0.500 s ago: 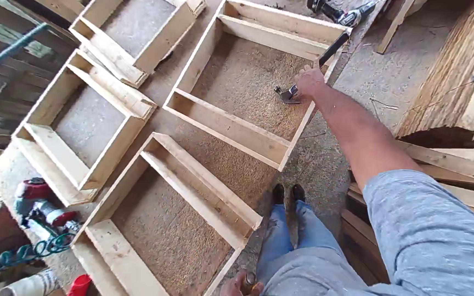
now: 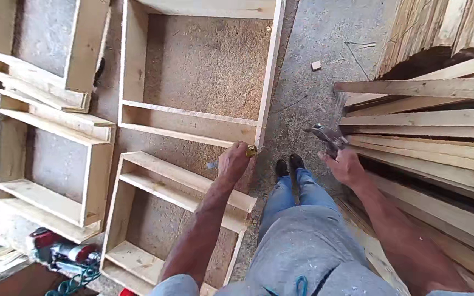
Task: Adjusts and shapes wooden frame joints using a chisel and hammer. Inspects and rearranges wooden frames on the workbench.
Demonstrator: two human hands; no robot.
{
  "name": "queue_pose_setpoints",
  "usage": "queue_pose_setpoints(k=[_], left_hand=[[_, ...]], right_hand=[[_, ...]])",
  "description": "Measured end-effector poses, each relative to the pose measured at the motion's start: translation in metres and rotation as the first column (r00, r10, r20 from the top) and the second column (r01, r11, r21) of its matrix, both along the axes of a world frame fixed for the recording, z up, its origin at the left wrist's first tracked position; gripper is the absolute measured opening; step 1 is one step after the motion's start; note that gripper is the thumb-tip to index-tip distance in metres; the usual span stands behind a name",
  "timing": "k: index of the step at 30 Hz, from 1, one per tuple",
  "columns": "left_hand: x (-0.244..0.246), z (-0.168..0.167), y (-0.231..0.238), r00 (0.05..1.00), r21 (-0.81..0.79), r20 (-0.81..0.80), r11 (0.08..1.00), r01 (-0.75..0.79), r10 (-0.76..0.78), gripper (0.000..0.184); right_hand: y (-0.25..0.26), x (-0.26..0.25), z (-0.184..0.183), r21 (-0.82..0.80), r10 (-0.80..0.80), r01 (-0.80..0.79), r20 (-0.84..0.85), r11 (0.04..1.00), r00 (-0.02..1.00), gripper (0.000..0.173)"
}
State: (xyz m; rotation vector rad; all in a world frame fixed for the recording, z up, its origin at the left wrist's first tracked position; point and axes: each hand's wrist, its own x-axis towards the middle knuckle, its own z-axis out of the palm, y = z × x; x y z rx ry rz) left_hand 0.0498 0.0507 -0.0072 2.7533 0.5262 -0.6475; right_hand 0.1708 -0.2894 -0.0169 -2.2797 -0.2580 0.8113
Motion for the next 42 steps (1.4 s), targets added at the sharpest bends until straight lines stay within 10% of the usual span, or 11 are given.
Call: queue_pose_setpoints(k=[9, 12, 16, 25, 42], left_hand=[[0.005, 0.044, -0.087, 0.983, -0.07, 0.055, 0.982, 0.176, -0.172, 0.043], [0.035, 0.043, -0.142, 0.816, -0.176, 0.307, 0.814, 0.554, -0.489, 0.032], [0.108, -0.023, -0.186, 0.654, -0.334, 0.016, 0.612, 0.717, -0.756, 0.026], [0.106, -0.078, -0.161, 0.8, -0.151, 0.121, 0.786, 0.6, -0.587, 0.013], [0.088, -0.079, -0.156, 0.759, -0.085, 0.328, 0.783, 0.616, -0.562, 0.011]], right_hand=[[-0.104, -0.164, -0.038, -0.097, -0.352, 0.342, -0.398, 0.935, 0.847, 0.047], [-0.089, -0.166, -0.058, 0.025, -0.434, 0.491, -0.431, 0.871, 0.791, 0.042], [-0.064, -0.156, -0.08, 0.196, -0.551, 0.683, -0.456, 0.704, 0.699, 0.039], [-0.083, -0.154, -0.084, 0.328, -0.594, 0.744, -0.452, 0.582, 0.665, 0.035], [-0.065, -0.149, -0.084, 0.322, -0.611, 0.749, -0.437, 0.579, 0.66, 0.031]])
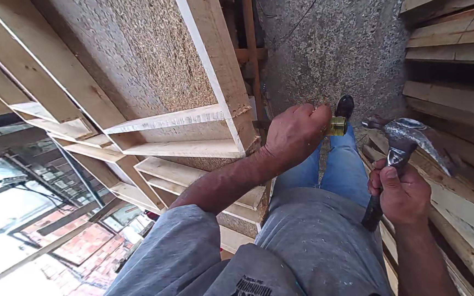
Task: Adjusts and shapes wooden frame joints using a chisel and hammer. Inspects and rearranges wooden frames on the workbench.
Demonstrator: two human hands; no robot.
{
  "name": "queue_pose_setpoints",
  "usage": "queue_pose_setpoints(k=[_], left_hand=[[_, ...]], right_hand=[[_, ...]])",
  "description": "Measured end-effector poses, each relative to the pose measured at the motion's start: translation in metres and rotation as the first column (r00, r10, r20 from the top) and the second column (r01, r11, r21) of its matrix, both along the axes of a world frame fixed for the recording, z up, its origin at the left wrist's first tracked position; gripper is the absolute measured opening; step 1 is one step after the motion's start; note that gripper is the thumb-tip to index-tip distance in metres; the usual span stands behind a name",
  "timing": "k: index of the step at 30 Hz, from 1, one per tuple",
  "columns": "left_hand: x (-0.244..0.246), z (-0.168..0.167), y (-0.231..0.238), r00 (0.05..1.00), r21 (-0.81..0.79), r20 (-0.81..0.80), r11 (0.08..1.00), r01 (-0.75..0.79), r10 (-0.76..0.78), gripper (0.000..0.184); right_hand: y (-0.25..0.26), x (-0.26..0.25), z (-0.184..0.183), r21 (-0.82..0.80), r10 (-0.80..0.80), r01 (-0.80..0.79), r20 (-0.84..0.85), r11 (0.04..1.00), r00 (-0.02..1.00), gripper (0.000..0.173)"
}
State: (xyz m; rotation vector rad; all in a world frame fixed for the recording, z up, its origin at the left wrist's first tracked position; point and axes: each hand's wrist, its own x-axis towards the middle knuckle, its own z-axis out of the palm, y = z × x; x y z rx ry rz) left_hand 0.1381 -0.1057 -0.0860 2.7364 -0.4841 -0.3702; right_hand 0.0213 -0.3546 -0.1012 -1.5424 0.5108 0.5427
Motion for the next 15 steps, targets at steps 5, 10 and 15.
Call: queue_pose_setpoints(k=[5, 10, 15], left_hand=[[0.001, -0.002, 0.0, 1.0, -0.001, 0.008, 1.0, -0.012, 0.012, 0.01], [0.003, -0.002, 0.0, 1.0, 0.011, -0.002, 1.0, 0.028, -0.028, 0.011], [0.006, 0.005, 0.002, 0.989, 0.034, -0.138, 0.998, 0.051, -0.046, 0.015]], right_hand=[[-0.003, -0.002, 0.001, 0.047, 0.007, -0.008, 0.027, 0.999, 1.0, 0.033], [-0.004, 0.001, 0.012, 0.117, -0.031, 0.026, 0.037, 0.993, 0.999, 0.039], [0.005, 0.008, 0.021, 0.326, -0.134, 0.13, -0.009, 0.937, 0.991, 0.051]])
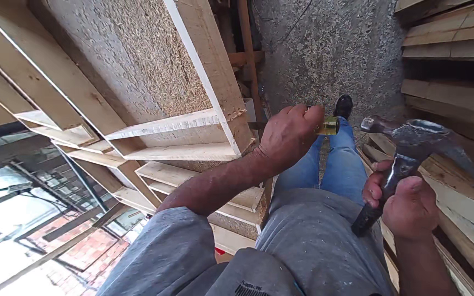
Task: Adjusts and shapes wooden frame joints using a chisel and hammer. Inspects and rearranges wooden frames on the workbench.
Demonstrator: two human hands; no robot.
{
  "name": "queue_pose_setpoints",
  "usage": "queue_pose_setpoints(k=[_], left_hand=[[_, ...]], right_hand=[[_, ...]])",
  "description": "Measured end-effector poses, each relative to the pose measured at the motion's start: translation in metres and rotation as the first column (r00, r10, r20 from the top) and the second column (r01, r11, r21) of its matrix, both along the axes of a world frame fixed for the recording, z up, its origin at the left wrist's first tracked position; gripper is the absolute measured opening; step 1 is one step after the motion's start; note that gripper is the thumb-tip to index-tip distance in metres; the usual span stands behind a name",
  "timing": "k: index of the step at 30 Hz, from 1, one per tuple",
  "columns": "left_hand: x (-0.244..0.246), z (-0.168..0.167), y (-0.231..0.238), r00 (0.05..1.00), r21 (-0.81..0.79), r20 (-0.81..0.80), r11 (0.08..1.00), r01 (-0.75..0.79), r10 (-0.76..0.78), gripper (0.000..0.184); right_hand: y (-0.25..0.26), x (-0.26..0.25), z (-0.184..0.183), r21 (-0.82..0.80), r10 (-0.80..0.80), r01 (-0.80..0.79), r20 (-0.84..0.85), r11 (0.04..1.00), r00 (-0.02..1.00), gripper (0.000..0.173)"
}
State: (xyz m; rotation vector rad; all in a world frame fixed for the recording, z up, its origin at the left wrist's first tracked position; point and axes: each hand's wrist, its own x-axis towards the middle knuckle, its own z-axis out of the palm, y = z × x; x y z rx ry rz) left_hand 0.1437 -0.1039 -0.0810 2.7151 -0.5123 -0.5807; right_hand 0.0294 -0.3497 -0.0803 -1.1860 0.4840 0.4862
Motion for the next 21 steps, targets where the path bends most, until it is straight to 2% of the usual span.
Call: queue_pose_setpoints(k=[3, 8, 12, 15, 17, 19, 20, 21], left_hand=[[0.012, 0.01, 0.004, 0.975, 0.008, -0.196, 0.994, 0.107, -0.103, 0.021], [0.021, 0.008, 0.011, 0.971, 0.039, -0.173, 0.984, 0.171, -0.162, 0.015], [0.028, 0.002, 0.007, 0.965, 0.08, -0.215, 0.982, 0.17, -0.15, 0.015], [0.028, 0.003, 0.008, 0.963, 0.072, -0.209, 0.979, 0.19, -0.171, 0.015], [0.027, 0.003, 0.009, 0.965, 0.08, -0.2, 0.978, 0.191, -0.172, 0.015], [0.024, 0.004, 0.012, 0.965, 0.079, -0.204, 0.98, 0.181, -0.161, 0.015], [0.025, 0.004, 0.012, 0.965, 0.086, -0.219, 0.982, 0.17, -0.148, 0.015], [0.026, 0.002, 0.012, 0.963, 0.102, -0.234, 0.982, 0.161, -0.134, 0.015]], right_hand=[[0.011, 0.004, 0.006, 0.122, -0.049, 0.063, -0.115, 0.991, 0.992, 0.053], [0.031, 0.007, 0.001, 0.183, -0.027, 0.069, -0.222, 0.981, 0.975, 0.055], [-0.008, 0.018, 0.006, 0.188, -0.057, 0.102, -0.229, 0.977, 0.972, 0.058], [-0.072, 0.028, 0.016, 0.221, -0.307, 0.329, -0.129, 0.918, 0.943, 0.06], [-0.095, 0.032, 0.011, 0.272, -0.491, 0.481, -0.035, 0.833, 0.871, 0.063], [-0.048, 0.025, 0.004, 0.232, -0.512, 0.506, -0.034, 0.831, 0.858, 0.065], [-0.011, 0.02, 0.003, 0.157, -0.41, 0.422, -0.102, 0.893, 0.906, 0.063], [0.013, 0.016, 0.0, 0.101, -0.244, 0.264, -0.177, 0.959, 0.954, 0.061]])
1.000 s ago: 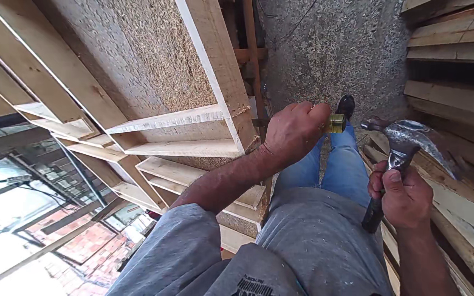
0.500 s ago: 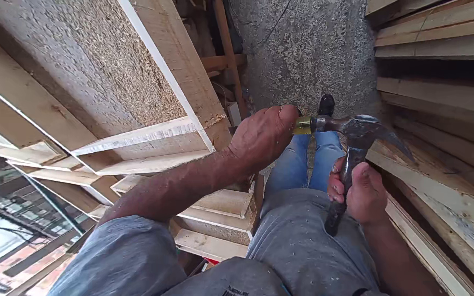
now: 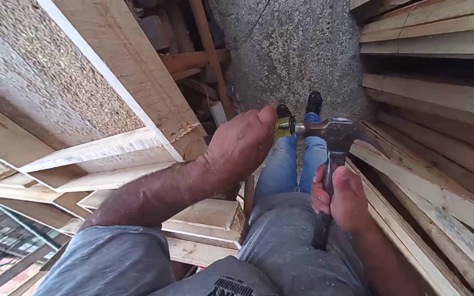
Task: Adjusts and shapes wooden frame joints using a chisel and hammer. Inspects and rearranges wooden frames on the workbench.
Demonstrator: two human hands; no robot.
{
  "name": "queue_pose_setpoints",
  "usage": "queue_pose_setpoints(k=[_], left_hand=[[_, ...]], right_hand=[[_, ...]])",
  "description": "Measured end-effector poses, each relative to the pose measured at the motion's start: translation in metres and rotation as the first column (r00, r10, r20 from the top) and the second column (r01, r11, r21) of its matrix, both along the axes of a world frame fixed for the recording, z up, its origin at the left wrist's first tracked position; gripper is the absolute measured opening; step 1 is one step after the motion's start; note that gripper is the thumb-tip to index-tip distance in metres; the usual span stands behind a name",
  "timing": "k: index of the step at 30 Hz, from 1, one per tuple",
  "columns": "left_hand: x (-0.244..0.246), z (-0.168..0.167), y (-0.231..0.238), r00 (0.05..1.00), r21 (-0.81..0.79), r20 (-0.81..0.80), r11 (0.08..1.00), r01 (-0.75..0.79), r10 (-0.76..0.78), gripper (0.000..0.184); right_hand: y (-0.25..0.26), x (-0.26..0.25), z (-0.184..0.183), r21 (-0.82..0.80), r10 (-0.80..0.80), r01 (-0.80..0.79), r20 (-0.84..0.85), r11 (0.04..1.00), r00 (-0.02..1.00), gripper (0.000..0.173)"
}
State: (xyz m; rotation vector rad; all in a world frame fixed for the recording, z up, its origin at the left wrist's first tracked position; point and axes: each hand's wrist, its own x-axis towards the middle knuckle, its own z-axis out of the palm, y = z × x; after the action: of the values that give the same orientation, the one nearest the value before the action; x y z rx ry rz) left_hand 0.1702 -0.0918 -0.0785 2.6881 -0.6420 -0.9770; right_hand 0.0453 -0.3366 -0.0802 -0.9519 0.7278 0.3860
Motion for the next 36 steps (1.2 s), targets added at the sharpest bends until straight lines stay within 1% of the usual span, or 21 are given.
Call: queue_pose_setpoints(k=[1, 2, 3, 5, 7, 8, 10, 12, 14, 16, 18, 20, 23, 25, 27, 29, 30, 31, 33, 35, 36], left_hand=[[-0.001, 0.0, 0.002, 1.0, 0.02, -0.021, 1.0, -0.005, 0.005, 0.016], [-0.002, 0.001, 0.004, 1.0, 0.022, -0.029, 1.0, 0.006, -0.005, 0.016], [0.004, -0.002, 0.004, 1.0, 0.014, -0.003, 1.0, 0.013, -0.013, 0.016], [0.001, 0.001, 0.004, 1.0, 0.026, -0.02, 1.0, 0.013, -0.013, 0.016], [0.002, 0.004, 0.005, 1.0, 0.039, -0.03, 0.999, 0.004, -0.003, 0.015], [0.002, 0.005, 0.005, 0.999, 0.044, -0.037, 0.999, -0.009, 0.01, 0.015], [-0.003, 0.005, 0.008, 0.996, 0.065, -0.079, 0.997, -0.032, 0.037, 0.015], [0.002, 0.001, 0.014, 0.999, 0.054, -0.035, 0.998, -0.024, 0.026, 0.014], [-0.005, 0.004, 0.015, 0.999, 0.054, -0.033, 0.998, -0.023, 0.025, 0.013], [-0.006, 0.007, 0.014, 0.999, 0.053, -0.035, 0.998, -0.024, 0.025, 0.012], [-0.007, 0.006, 0.016, 0.996, 0.085, -0.077, 0.996, -0.029, 0.036, 0.012], [-0.006, 0.005, 0.021, 0.997, 0.096, -0.076, 0.995, -0.019, 0.026, 0.013], [-0.009, 0.004, 0.027, 0.993, 0.032, -0.118, 0.999, -0.015, 0.019, 0.018], [0.0, 0.005, 0.03, 0.961, -0.032, -0.265, 0.995, -0.093, 0.082, 0.028], [0.008, 0.008, 0.035, 0.913, -0.082, -0.339, 0.96, -0.269, 0.227, 0.03], [0.016, 0.013, 0.038, 0.888, -0.089, -0.198, 0.895, -0.437, 0.414, 0.034], [0.019, 0.014, 0.04, 0.891, -0.079, -0.078, 0.888, -0.452, 0.447, 0.036], [0.016, 0.015, 0.04, 0.922, -0.094, -0.008, 0.918, -0.386, 0.387, 0.034], [-0.013, 0.014, 0.033, 0.998, -0.212, -0.053, 0.976, -0.053, 0.042, 0.016], [-0.035, 0.009, 0.02, 0.94, -0.236, -0.198, 0.944, 0.23, -0.278, 0.01], [-0.038, 0.007, 0.018, 0.921, -0.219, -0.21, 0.934, 0.281, -0.327, 0.01]], right_hand=[[0.003, -0.001, -0.001, -0.001, 0.163, -0.163, -0.061, 0.987, 0.985, 0.061], [-0.011, 0.004, 0.0, -0.002, 0.235, -0.236, -0.079, 0.972, 0.969, 0.06], [-0.036, 0.017, -0.004, -0.036, 0.194, -0.195, -0.021, 0.98, 0.981, 0.06], [-0.081, 0.03, -0.006, 0.002, -0.03, 0.03, 0.146, 1.0, 0.989, 0.061], [-0.056, 0.028, -0.016, 0.087, -0.157, 0.142, 0.206, 0.986, 0.966, 0.06], [-0.02, 0.022, -0.015, 0.053, -0.134, 0.128, 0.128, 0.99, 0.983, 0.061], [0.017, 0.005, -0.008, 0.002, 0.108, -0.108, -0.068, 0.994, 0.992, 0.059], [-0.017, 0.01, -0.026, 0.046, 0.197, -0.197, 0.01, 0.979, 0.98, 0.058], [-0.058, 0.01, -0.037, 0.161, 0.105, -0.129, 0.15, 0.978, 0.983, 0.059], [-0.014, 0.006, -0.024, 0.117, 0.015, -0.027, 0.102, 0.993, 0.995, 0.061], [0.033, -0.002, -0.011, 0.046, 0.179, -0.178, -0.024, 0.983, 0.984, 0.058], [0.018, -0.001, -0.02, 0.062, 0.247, -0.248, 0.011, 0.967, 0.969, 0.056], [-0.03, 0.003, -0.032, 0.065, 0.056, -0.062, 0.096, 0.996, 0.994, 0.058], [-0.031, 0.004, -0.033, 0.022, 0.056, -0.059, 0.095, 0.998, 0.994, 0.058], [-0.016, 0.002, -0.029, -0.035, 0.161, -0.16, 0.037, 0.986, 0.986, 0.056], [0.0, -0.008, -0.024, -0.045, 0.234, -0.235, -0.019, 0.971, 0.972, 0.056], [0.007, -0.013, -0.026, -0.041, 0.252, -0.252, -0.015, 0.967, 0.968, 0.055], [0.013, -0.018, -0.028, -0.045, 0.26, -0.26, 0.0, 0.965, 0.966, 0.054], [0.017, -0.023, -0.035, -0.071, 0.27, -0.267, 0.046, 0.961, 0.962, 0.052], [0.015, -0.028, -0.042, -0.113, 0.27, -0.263, 0.056, 0.958, 0.961, 0.05], [0.012, -0.03, -0.044, -0.133, 0.273, -0.265, 0.044, 0.955, 0.961, 0.05]])
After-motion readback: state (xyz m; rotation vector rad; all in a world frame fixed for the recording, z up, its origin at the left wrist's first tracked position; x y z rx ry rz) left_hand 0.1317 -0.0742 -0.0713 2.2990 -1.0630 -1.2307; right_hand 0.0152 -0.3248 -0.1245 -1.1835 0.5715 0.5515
